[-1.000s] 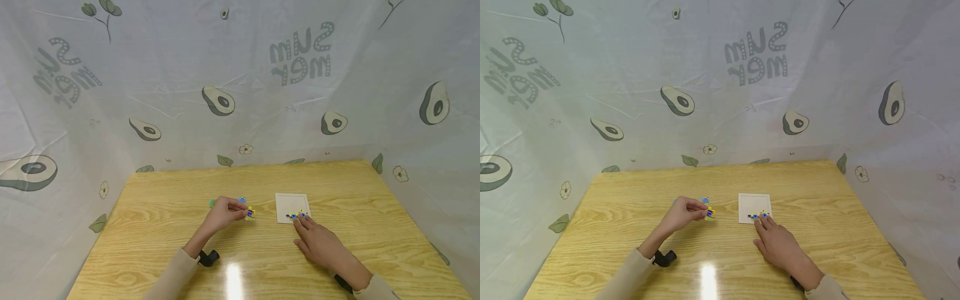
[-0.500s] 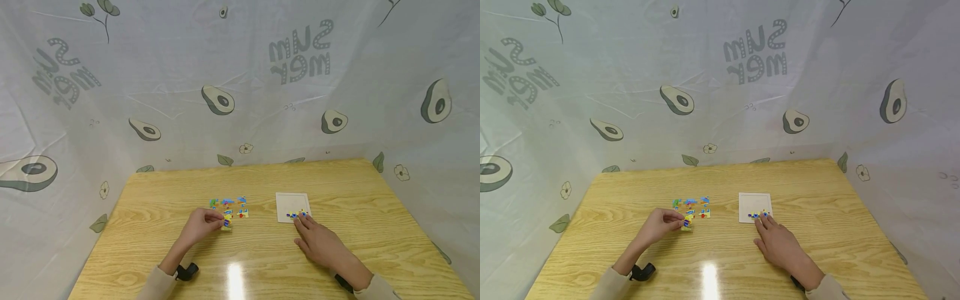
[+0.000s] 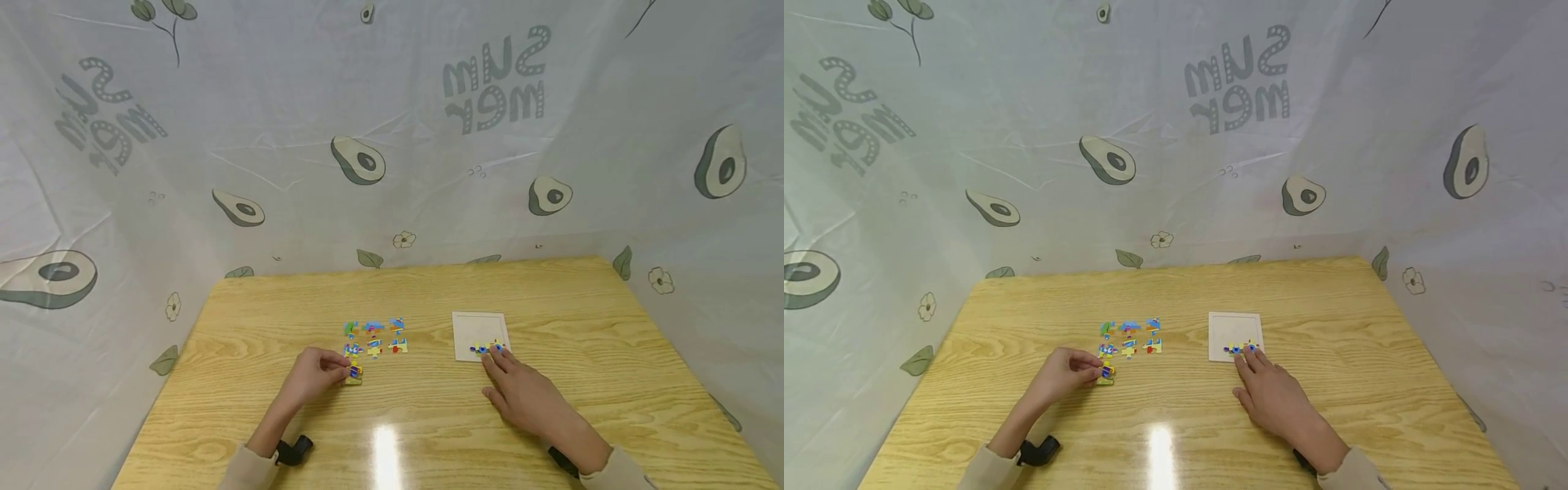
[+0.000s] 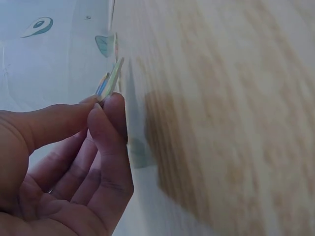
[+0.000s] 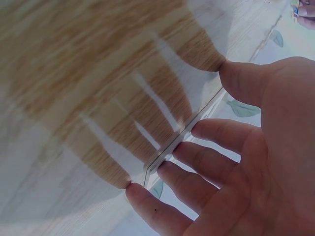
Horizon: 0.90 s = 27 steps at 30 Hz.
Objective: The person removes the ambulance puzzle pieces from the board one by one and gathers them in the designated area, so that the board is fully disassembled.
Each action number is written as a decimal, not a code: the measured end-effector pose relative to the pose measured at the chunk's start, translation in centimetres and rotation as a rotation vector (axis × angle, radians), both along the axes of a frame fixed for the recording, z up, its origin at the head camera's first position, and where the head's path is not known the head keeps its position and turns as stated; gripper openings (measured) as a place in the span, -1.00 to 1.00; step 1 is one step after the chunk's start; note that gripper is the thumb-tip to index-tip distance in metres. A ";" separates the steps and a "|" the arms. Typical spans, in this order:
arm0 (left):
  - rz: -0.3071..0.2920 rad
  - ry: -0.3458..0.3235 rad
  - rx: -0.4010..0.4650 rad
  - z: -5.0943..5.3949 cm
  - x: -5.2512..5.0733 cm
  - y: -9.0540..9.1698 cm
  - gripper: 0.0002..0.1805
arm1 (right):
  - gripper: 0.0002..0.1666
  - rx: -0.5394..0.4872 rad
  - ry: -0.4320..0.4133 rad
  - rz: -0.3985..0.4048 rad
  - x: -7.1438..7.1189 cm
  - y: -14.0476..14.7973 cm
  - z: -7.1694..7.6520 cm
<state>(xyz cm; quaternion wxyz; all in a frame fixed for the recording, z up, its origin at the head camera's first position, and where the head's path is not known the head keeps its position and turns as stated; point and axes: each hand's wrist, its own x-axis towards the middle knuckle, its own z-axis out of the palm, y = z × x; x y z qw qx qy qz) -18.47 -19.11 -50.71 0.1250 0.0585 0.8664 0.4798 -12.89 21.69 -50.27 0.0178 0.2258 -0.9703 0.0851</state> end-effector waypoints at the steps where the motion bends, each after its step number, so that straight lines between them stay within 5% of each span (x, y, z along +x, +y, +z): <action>1: 0.000 -0.003 0.001 0.0 0.0 0.0 -0.88 | -0.34 0.003 -0.001 0.000 0.0 0.0 0.0; 27: 0.010 -0.016 -0.090 -0.8 -0.4 -0.1 -0.91 | -0.34 -0.001 0.012 -0.004 0.1 0.1 -0.1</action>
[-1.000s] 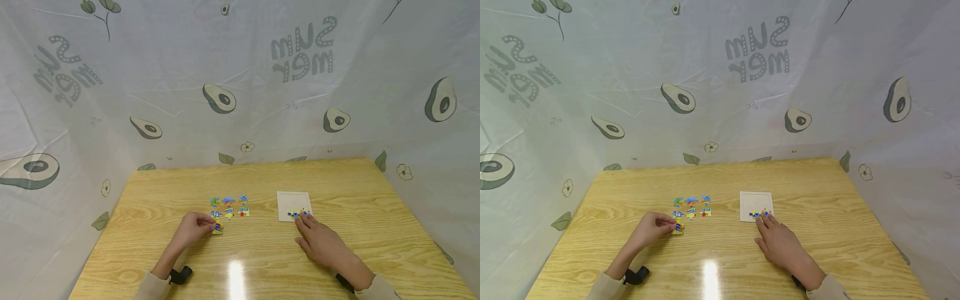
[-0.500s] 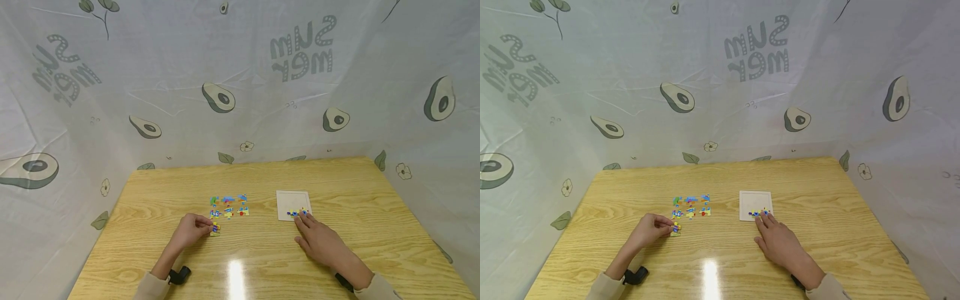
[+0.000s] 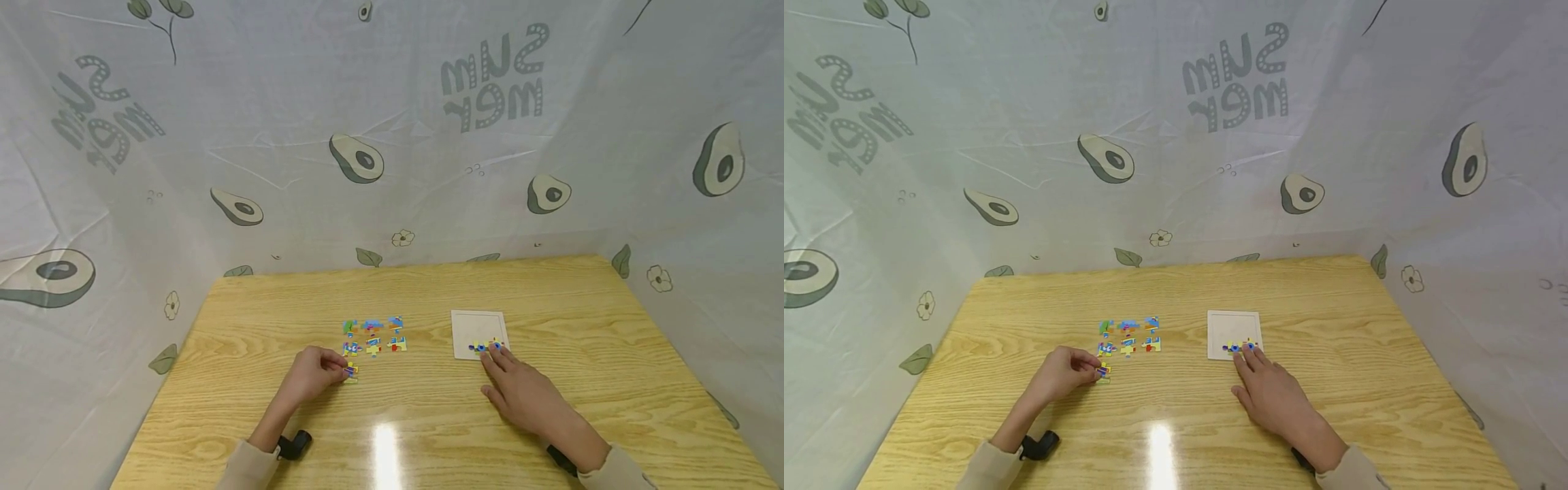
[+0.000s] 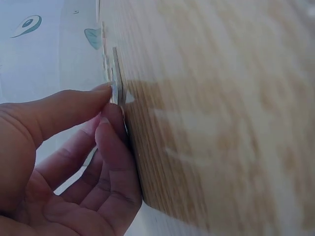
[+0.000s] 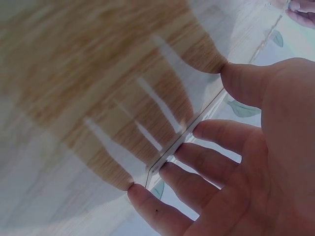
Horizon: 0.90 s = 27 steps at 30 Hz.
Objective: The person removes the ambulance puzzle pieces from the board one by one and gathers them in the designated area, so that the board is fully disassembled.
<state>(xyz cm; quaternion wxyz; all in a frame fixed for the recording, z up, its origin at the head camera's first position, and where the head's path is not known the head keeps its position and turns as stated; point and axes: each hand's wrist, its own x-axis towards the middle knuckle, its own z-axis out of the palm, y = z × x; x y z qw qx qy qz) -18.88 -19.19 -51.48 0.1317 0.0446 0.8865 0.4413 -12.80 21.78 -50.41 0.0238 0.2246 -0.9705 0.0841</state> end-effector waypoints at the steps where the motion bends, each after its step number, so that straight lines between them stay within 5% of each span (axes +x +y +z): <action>1: 0.000 0.000 0.000 0.0 0.0 0.0 -0.91 | -0.34 -0.001 0.003 0.000 0.0 0.0 0.0; 27: -0.022 0.019 -0.029 0.6 0.1 0.1 -0.93 | -0.34 -0.010 0.014 0.005 0.1 0.1 -0.3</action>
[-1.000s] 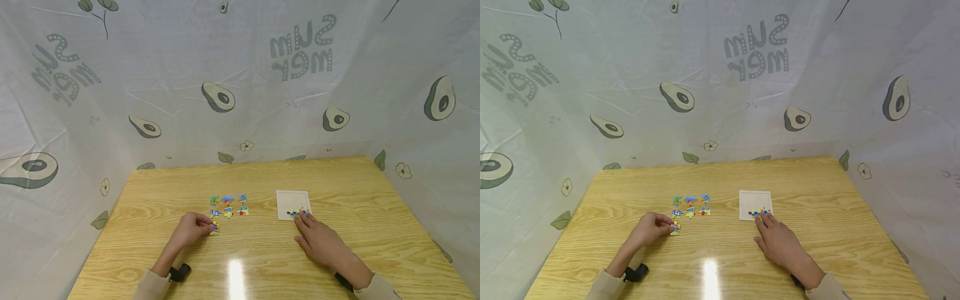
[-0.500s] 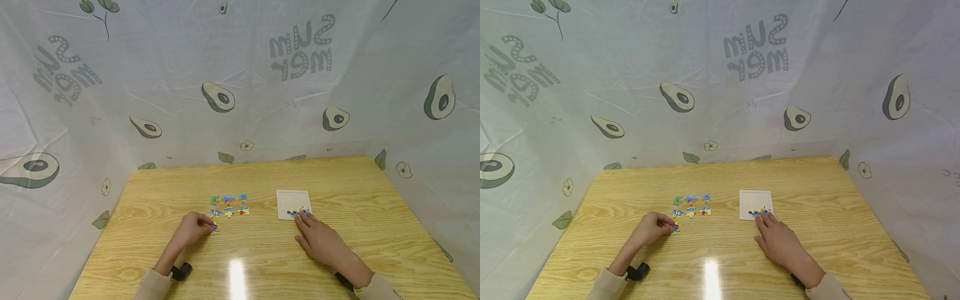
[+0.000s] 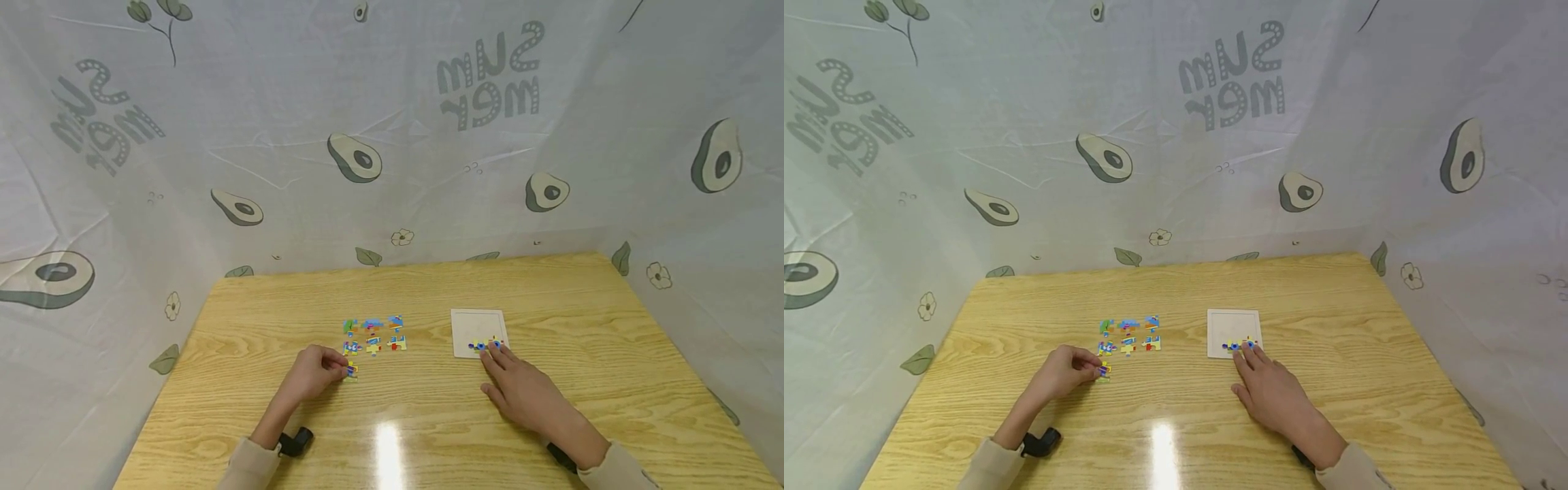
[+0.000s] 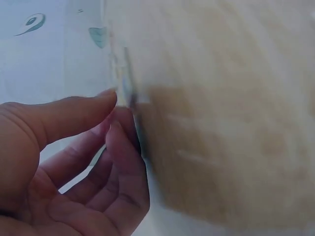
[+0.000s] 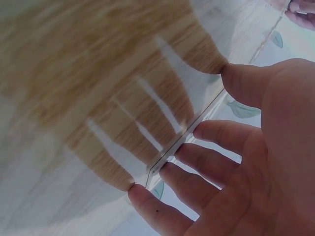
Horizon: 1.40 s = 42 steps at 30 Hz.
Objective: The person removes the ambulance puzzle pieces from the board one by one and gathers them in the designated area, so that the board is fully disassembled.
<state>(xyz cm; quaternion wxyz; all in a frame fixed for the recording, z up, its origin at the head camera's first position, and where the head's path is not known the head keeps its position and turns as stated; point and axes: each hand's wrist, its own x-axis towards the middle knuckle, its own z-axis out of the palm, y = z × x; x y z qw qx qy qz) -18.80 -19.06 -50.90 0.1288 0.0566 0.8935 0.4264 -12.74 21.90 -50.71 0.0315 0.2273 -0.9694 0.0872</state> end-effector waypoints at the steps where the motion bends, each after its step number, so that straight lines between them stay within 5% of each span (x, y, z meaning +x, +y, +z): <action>1: 0.007 0.010 -0.002 0.2 -0.1 0.0 -0.93 | -0.34 0.000 0.001 0.002 0.0 0.0 0.0; 7: -0.006 0.117 0.008 2.8 -1.0 0.8 -0.87 | -0.34 0.003 -0.003 -0.008 0.1 -0.1 0.1; 14: -0.165 0.175 0.033 6.3 -2.4 4.1 -0.75 | -0.33 0.011 -0.021 -0.014 0.0 -0.1 0.2; 20: -0.276 0.221 0.023 7.6 -3.6 8.4 -0.75 | -0.29 0.013 -0.022 -0.012 -0.2 -0.3 0.4; 31: -0.452 0.228 -0.077 6.0 -5.6 16.4 -0.72 | -0.20 -0.013 -0.067 -0.051 0.0 0.4 0.9; 42: -0.586 0.234 -0.178 2.8 -6.1 20.9 -0.69 | -0.20 -0.021 -0.159 -0.045 0.2 1.7 0.9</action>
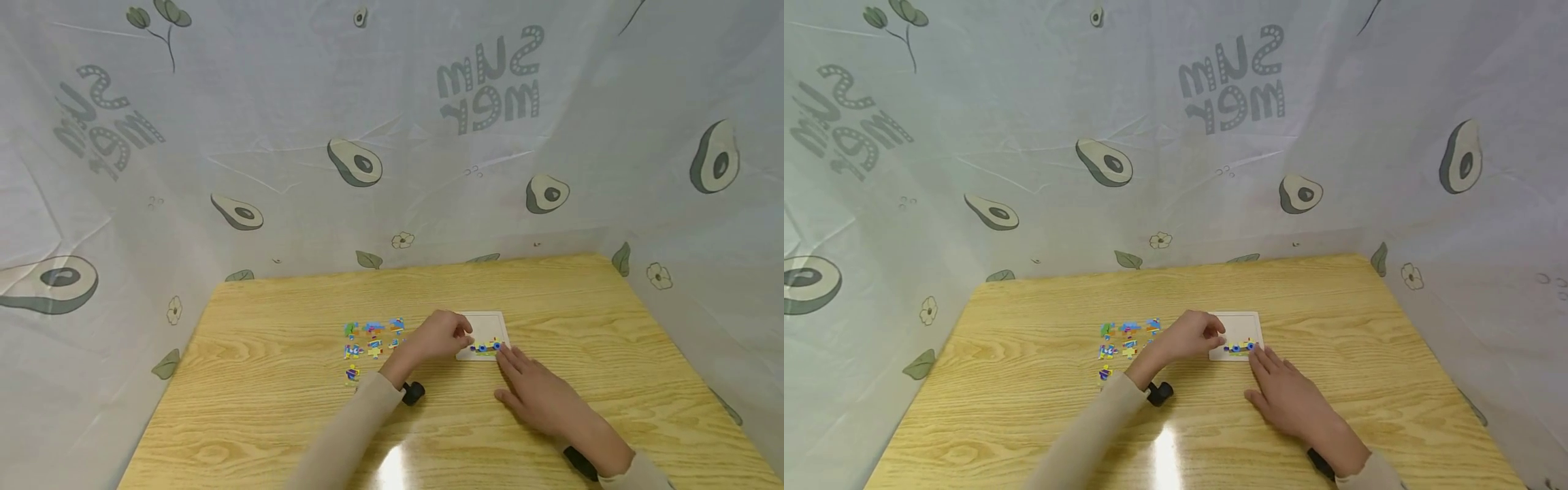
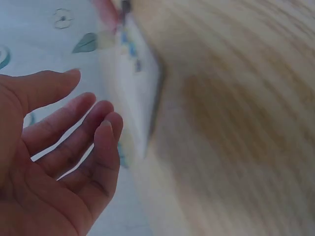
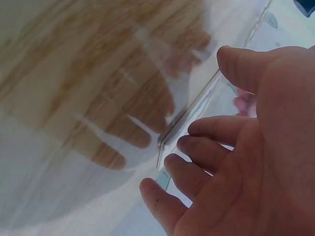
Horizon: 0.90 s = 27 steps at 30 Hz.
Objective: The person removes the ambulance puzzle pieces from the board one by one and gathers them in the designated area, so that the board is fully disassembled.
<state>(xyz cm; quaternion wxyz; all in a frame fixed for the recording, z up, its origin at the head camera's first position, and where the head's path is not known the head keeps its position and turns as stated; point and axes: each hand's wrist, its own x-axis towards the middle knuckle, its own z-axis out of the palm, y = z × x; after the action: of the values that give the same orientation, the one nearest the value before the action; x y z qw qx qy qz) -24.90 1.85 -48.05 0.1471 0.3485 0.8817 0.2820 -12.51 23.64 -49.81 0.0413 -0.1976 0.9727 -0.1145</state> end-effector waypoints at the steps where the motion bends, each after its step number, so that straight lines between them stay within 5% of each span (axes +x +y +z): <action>1: -0.003 0.009 -0.020 -0.2 -0.1 0.3 -0.70 | -0.20 -0.003 0.000 0.005 0.0 0.0 -0.1; 18: -0.021 0.096 -0.152 -2.8 -0.8 2.6 -0.71 | -0.24 0.002 0.022 0.042 -0.2 -0.3 0.1; 27: 0.033 0.032 -0.122 -2.8 -1.0 3.0 -0.75 | -0.23 0.006 0.036 0.036 -0.5 -0.3 0.0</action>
<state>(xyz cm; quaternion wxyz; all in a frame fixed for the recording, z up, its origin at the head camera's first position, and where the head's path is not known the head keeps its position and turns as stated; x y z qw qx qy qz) -25.89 4.87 -50.82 0.1494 0.3288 0.9051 0.2244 -12.97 23.30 -49.78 0.0265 -0.2168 0.9700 -0.1072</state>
